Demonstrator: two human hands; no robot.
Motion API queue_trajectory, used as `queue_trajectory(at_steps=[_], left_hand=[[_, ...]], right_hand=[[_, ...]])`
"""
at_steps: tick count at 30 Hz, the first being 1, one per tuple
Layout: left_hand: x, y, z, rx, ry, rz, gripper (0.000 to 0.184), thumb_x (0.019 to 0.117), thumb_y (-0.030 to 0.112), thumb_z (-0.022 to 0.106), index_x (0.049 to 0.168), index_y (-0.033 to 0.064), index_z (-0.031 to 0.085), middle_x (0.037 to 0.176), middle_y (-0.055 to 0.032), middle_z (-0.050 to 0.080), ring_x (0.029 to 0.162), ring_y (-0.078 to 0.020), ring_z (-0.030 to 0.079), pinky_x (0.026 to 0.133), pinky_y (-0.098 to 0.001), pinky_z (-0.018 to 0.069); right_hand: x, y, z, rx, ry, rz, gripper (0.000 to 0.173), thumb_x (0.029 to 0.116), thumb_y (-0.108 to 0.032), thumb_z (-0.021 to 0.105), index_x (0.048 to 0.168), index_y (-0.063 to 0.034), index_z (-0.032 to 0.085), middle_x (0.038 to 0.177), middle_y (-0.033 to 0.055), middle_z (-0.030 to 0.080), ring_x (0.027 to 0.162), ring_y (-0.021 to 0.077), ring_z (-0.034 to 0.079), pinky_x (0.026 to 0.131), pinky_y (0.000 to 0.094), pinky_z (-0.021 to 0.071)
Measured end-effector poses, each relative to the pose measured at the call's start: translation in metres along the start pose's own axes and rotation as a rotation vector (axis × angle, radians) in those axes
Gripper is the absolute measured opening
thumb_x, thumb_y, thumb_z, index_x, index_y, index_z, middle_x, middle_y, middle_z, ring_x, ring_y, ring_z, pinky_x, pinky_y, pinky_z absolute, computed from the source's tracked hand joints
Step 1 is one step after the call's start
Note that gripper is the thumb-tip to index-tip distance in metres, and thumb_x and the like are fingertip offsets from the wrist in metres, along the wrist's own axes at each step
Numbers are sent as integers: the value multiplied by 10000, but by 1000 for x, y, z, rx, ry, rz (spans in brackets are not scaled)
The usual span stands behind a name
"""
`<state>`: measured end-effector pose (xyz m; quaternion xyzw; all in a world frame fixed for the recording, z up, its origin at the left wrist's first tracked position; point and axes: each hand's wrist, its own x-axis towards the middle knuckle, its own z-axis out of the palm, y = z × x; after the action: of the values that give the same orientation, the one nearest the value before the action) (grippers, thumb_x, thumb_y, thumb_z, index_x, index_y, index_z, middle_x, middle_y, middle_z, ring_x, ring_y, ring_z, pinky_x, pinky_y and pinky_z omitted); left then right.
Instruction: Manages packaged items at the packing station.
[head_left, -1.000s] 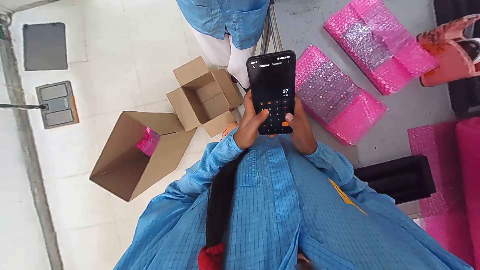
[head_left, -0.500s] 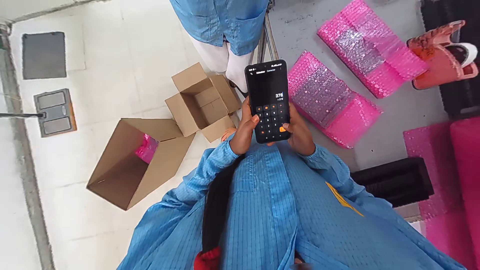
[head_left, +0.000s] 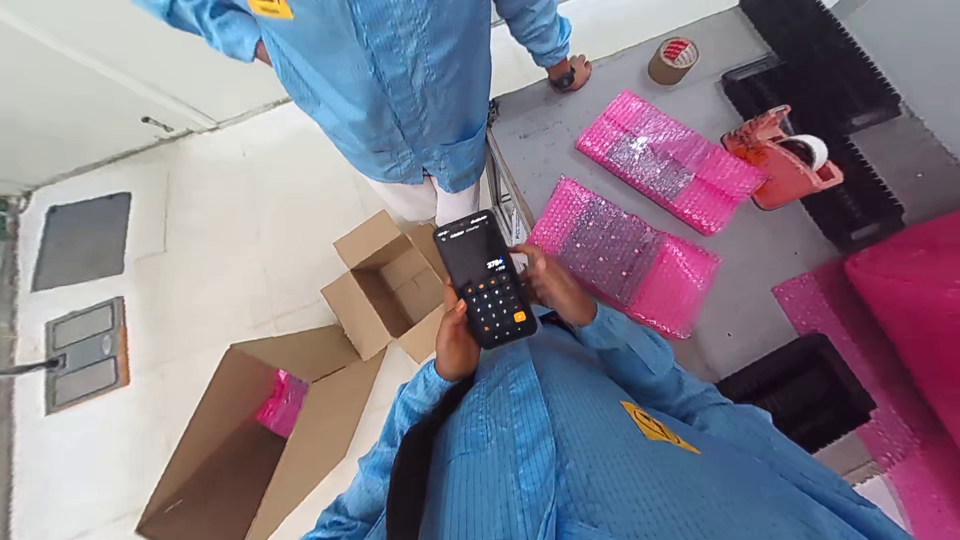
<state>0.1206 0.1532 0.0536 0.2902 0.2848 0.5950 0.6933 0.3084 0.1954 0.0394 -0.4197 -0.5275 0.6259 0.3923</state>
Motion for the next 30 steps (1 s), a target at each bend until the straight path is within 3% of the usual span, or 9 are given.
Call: queue_trajectory(at_steps=[2,3,5,8,11,14,17,22,30], left_hand=[[2,3,-2,2,39,25,575,998,349,547,1427,175,206,1240,64,656,1154,-109,652,991,-345,554],[2,4,-4,9,60,38,600,995,365,561,1436,174,203,1246,63,655,1158,-107,651,990,-344,555],[2,5,-7,30,113,52,563,993,373,558,1419,182,244,1233,76,668,1145,-94,658,975,-332,563],[4,5,-10,36,175,70,528,990,381,562,1401,186,294,1215,65,686,1126,-102,672,958,-334,572],[7,6,-11,57,213,77,590,988,421,570,1427,181,257,1230,55,676,1136,-104,667,961,-335,571],[11,7,-12,34,238,109,564,961,427,634,1402,215,353,1220,53,698,1143,-109,670,968,-337,568],[16,8,-13,50,301,123,573,951,417,652,1390,209,350,1208,60,701,1136,-101,672,959,-329,572],[27,5,-11,77,391,126,599,949,422,647,1396,180,329,1201,60,699,1127,-94,673,953,-323,574],[39,3,-5,66,346,94,562,946,406,665,1366,187,362,1196,44,705,1123,-109,680,950,-328,578]], right_hand=[[41,1,-34,-248,133,86,523,1090,-323,343,1462,23,465,986,148,712,847,209,709,787,391,594],[66,3,-55,-409,196,140,492,1084,-276,434,1487,4,460,1012,198,717,891,281,706,844,461,568],[114,11,-93,-667,294,210,544,1056,-280,532,1513,-2,438,1043,261,703,958,411,685,894,600,515],[184,27,-139,-886,354,353,625,1044,-362,526,1555,-29,388,1208,317,659,1136,503,633,962,672,466],[237,36,-157,-983,311,541,699,1048,-424,501,1618,-92,271,1337,303,612,1249,492,586,1000,669,460],[271,50,-160,-1037,260,609,731,1054,-502,460,1644,-153,204,1305,294,636,1222,488,608,986,663,469],[286,64,-157,-1129,229,598,753,1048,-563,442,1660,-221,166,1265,283,663,1189,489,625,958,661,482],[299,62,-158,-1126,254,620,863,1035,-629,399,1665,-200,-8,1194,266,696,1126,455,667,943,624,500],[311,52,-159,-1067,289,679,796,1060,-598,339,1663,-149,78,1265,271,668,1188,448,643,979,618,486]])
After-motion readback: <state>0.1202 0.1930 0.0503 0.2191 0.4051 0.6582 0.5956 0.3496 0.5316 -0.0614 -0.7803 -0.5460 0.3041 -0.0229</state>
